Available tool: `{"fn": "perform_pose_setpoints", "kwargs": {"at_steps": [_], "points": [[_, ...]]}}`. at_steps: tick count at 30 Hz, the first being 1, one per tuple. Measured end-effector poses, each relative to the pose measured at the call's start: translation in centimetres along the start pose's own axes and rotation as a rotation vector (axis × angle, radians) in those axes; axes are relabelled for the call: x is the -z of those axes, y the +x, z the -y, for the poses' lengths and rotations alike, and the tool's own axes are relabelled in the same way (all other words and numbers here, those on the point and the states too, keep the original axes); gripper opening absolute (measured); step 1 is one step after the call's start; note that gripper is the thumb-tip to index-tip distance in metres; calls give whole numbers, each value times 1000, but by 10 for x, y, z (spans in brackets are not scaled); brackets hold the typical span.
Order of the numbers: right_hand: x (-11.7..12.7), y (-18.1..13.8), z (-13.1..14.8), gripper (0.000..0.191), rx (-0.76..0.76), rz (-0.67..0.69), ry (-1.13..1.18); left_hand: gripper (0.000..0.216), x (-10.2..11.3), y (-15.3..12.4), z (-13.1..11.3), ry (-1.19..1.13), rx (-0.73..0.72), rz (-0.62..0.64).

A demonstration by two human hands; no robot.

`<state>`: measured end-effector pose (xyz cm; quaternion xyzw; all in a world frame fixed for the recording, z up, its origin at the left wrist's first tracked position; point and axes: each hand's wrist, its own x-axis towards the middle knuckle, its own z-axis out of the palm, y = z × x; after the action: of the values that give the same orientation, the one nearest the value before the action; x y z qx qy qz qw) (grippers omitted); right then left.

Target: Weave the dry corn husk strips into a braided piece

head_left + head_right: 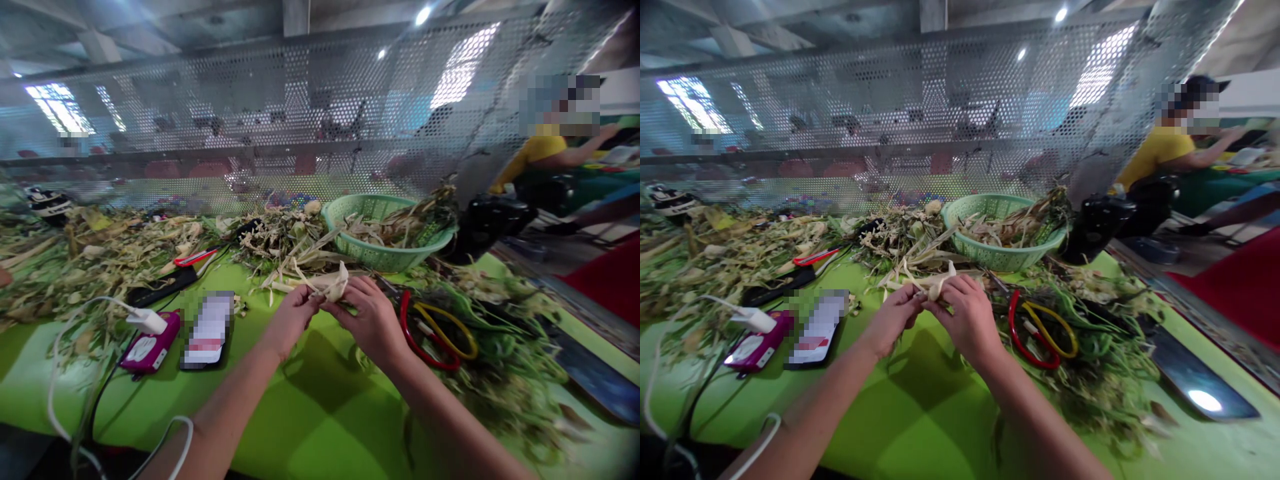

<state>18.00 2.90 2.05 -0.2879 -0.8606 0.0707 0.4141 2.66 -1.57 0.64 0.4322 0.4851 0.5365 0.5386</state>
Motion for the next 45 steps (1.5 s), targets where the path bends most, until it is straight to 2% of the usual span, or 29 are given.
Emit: {"fn": "perform_pose_setpoints", "kwargs": {"at_steps": [5,9,15,21,25,29,34,36,39,43,45], "points": [[-9,-5,-2,30,-306,-8,166,21,-1,-1,-1,119,-185,90],[-13,-6,-1,29,-470,-52,367,21,-3,-2,-1,152,-193,124],[-18,-8,0,30,-580,-104,555,26,-8,-5,-3,50,-191,154],[-19,-8,1,31,-608,-97,652,30,-9,-6,-4,98,-146,83],[-19,-7,5,23,-585,-96,739,27,-6,-6,-6,107,-185,-18],[-20,-6,10,27,-608,-155,791,22,-3,-7,-7,89,-157,-141],[-21,-6,6,32,-714,35,836,25,-2,-6,-6,-49,-62,-147],[-21,-6,5,31,-698,-7,844,25,-3,-4,-5,-85,-10,-138],[-19,-7,4,22,-581,-114,772,21,-3,-3,-4,-76,9,-117],[-13,-7,5,8,-292,-122,394,15,-3,-2,-4,58,-109,-47],[-11,-7,5,7,-206,-102,286,14,-2,-3,-4,164,-145,-31]]}}
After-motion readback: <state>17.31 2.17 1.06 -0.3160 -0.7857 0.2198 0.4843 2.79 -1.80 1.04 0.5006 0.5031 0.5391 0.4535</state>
